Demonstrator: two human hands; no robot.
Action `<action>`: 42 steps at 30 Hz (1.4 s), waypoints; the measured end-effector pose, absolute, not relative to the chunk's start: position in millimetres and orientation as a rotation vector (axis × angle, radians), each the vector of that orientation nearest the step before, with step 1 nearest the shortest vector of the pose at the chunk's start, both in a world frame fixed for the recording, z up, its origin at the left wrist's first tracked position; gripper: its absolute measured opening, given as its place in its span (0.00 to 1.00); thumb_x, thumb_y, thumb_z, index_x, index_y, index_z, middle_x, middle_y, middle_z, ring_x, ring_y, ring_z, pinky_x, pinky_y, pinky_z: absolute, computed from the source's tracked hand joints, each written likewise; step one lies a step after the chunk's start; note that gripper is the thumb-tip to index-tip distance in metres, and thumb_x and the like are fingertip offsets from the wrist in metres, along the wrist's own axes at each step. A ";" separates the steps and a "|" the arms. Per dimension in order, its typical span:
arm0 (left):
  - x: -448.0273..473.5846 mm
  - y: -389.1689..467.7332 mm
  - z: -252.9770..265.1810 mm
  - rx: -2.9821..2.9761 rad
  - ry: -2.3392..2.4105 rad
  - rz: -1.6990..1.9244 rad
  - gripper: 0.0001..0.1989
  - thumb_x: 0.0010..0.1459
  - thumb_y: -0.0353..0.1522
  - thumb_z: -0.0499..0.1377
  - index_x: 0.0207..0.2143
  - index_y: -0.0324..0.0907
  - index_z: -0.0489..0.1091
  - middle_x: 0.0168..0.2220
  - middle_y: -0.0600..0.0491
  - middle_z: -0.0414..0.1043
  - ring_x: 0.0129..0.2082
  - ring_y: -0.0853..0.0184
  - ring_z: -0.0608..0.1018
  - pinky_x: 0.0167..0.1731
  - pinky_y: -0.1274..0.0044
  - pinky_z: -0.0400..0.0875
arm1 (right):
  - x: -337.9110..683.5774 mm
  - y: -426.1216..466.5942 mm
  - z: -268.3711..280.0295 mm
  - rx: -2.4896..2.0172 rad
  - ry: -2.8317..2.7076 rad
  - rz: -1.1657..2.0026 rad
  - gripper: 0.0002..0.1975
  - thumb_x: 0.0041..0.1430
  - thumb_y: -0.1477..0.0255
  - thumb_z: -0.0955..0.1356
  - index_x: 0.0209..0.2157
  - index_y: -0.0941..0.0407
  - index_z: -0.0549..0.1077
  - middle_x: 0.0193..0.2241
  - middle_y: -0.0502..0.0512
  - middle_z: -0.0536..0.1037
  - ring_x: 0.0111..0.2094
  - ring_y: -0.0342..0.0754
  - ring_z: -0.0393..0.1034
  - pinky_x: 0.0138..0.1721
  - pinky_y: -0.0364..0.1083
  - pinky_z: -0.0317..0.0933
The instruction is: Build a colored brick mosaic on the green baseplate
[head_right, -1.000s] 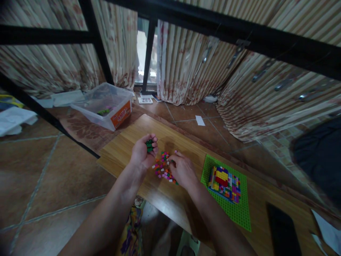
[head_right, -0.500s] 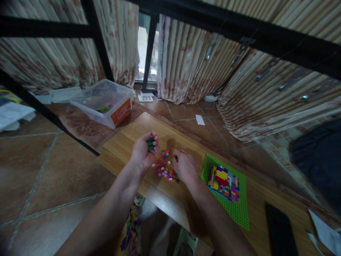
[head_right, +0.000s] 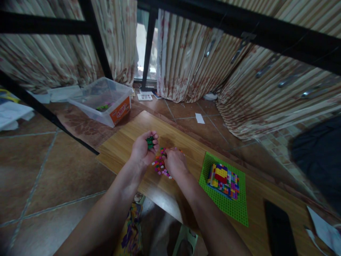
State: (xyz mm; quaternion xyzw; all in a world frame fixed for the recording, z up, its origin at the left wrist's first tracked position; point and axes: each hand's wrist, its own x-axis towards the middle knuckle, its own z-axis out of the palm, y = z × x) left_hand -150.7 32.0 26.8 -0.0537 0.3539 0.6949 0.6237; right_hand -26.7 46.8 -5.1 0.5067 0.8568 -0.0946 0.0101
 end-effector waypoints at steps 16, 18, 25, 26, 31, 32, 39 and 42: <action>-143.1 33.3 22.5 -0.210 0.712 1.561 0.10 0.60 0.26 0.49 0.26 0.36 0.65 0.21 0.53 0.66 0.19 0.77 0.68 0.19 0.86 0.62 | -23.6 58.5 38.3 1.914 3.038 -1.025 0.07 0.57 0.72 0.66 0.34 0.56 0.77 0.29 0.52 0.80 0.28 0.45 0.72 0.33 0.44 0.64; -151.3 32.4 23.8 -0.211 0.685 1.583 0.09 0.59 0.25 0.50 0.26 0.37 0.64 0.21 0.54 0.66 0.17 0.79 0.65 0.16 0.87 0.57 | -19.4 64.5 20.8 1.850 3.020 -0.787 0.08 0.56 0.75 0.67 0.37 0.56 0.77 0.33 0.53 0.79 0.32 0.46 0.72 0.37 0.45 0.63; -159.6 31.9 26.9 -0.205 0.650 1.588 0.10 0.60 0.26 0.48 0.26 0.37 0.63 0.21 0.55 0.63 0.14 0.81 0.60 0.12 0.88 0.50 | -14.1 77.8 -17.0 1.374 2.958 -0.617 0.14 0.56 0.82 0.65 0.43 0.57 0.76 0.41 0.58 0.75 0.44 0.47 0.68 0.47 0.45 0.59; -159.3 31.8 27.1 -0.194 0.656 1.593 0.10 0.60 0.27 0.49 0.26 0.37 0.63 0.20 0.56 0.62 0.14 0.81 0.59 0.12 0.88 0.49 | -13.5 78.6 -16.6 1.353 2.953 -0.622 0.14 0.57 0.82 0.65 0.42 0.57 0.76 0.41 0.57 0.75 0.43 0.47 0.68 0.46 0.45 0.59; -158.3 31.2 26.9 -0.143 0.730 1.591 0.08 0.58 0.28 0.51 0.26 0.38 0.63 0.20 0.57 0.63 0.13 0.81 0.58 0.12 0.87 0.48 | -6.6 78.0 -11.8 1.315 2.907 -0.552 0.08 0.60 0.78 0.64 0.38 0.58 0.74 0.37 0.56 0.74 0.39 0.46 0.68 0.42 0.44 0.58; -157.8 31.0 26.5 -0.124 0.763 1.592 0.08 0.58 0.28 0.51 0.26 0.38 0.63 0.20 0.57 0.63 0.13 0.81 0.58 0.12 0.87 0.48 | -4.9 77.0 -11.7 1.323 2.906 -0.532 0.07 0.60 0.77 0.65 0.38 0.58 0.74 0.37 0.56 0.74 0.39 0.46 0.68 0.42 0.44 0.58; -147.4 29.2 12.5 0.418 1.206 1.347 0.11 0.57 0.32 0.52 0.22 0.39 0.65 0.16 0.60 0.57 0.11 0.78 0.53 0.14 0.82 0.45 | 9.3 72.2 -6.1 1.421 2.988 -0.579 0.05 0.61 0.74 0.65 0.39 0.57 0.72 0.36 0.54 0.74 0.37 0.45 0.68 0.39 0.43 0.59; -141.2 28.1 2.0 0.550 1.291 1.305 0.11 0.55 0.30 0.56 0.20 0.39 0.67 0.14 0.60 0.56 0.13 0.76 0.55 0.16 0.81 0.47 | 14.5 70.9 3.8 1.476 3.001 -0.600 0.06 0.61 0.73 0.65 0.39 0.57 0.72 0.34 0.53 0.75 0.36 0.45 0.69 0.38 0.43 0.60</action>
